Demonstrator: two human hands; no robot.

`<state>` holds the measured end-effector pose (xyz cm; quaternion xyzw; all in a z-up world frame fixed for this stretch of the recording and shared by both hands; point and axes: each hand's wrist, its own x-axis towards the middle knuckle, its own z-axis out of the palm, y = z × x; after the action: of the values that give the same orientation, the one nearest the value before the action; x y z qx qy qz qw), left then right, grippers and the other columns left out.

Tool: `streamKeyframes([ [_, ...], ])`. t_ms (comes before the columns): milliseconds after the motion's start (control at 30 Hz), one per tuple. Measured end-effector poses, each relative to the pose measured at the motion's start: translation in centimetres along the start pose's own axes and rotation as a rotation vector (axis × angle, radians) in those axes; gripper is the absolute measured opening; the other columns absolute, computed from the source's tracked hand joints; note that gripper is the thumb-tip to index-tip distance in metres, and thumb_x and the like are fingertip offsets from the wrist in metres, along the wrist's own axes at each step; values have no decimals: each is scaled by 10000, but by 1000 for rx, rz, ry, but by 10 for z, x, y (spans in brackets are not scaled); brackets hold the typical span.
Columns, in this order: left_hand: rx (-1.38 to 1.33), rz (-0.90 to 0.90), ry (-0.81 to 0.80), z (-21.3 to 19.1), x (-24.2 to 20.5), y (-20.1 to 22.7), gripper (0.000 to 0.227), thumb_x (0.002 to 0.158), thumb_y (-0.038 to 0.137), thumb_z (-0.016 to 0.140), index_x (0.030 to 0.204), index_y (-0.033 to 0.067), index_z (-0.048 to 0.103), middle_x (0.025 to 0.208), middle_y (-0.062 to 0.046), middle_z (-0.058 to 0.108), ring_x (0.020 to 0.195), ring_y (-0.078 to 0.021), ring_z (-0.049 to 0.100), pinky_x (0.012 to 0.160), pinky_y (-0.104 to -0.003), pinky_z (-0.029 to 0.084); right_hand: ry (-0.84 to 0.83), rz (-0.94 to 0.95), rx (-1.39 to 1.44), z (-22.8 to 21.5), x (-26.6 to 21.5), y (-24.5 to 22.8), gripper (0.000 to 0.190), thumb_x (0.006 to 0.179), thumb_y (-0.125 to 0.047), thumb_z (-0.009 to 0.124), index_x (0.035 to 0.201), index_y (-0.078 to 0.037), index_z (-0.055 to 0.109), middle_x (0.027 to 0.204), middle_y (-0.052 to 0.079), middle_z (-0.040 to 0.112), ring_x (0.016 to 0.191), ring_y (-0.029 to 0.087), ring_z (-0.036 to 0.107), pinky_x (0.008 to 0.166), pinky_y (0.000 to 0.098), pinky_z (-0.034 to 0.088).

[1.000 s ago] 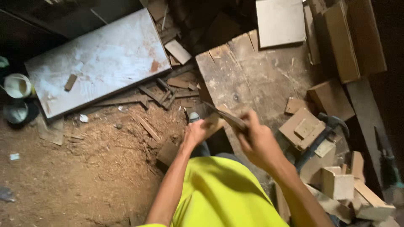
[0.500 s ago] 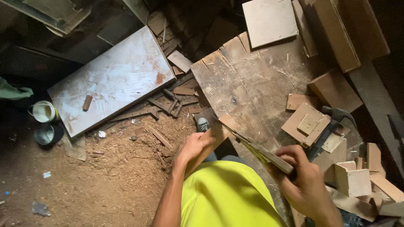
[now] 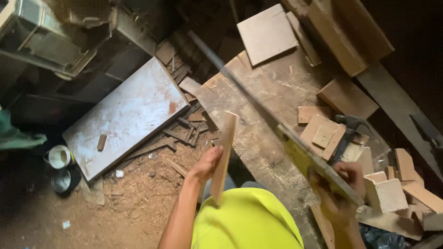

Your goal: The person uses a hand saw to cut a small wooden plank on a workbench. They hold the plank with one hand and saw with the other, then set the saw down and pick up a sanding block to smooth the cut edge of the plank.

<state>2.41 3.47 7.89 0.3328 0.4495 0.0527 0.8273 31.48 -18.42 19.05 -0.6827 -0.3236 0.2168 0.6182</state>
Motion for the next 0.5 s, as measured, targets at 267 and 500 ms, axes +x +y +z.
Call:
streamKeyframes([
  [267,97,562,-11,72,-24,42,384,972,153,715,1242,-28,511,1059,-178,741,901,-267,760,798,-437,666,-12,233,-312,13,19,91,231,906,-112,760,1002,-26,569,744,34,661,541,89,607,433,267,457],
  [500,326,-92,459,74,2,47,484,947,241,656,1312,50,401,998,-219,699,763,-291,709,702,-463,635,-91,401,-302,29,-13,131,220,909,-222,739,911,-52,600,671,34,612,514,113,539,433,287,424],
])
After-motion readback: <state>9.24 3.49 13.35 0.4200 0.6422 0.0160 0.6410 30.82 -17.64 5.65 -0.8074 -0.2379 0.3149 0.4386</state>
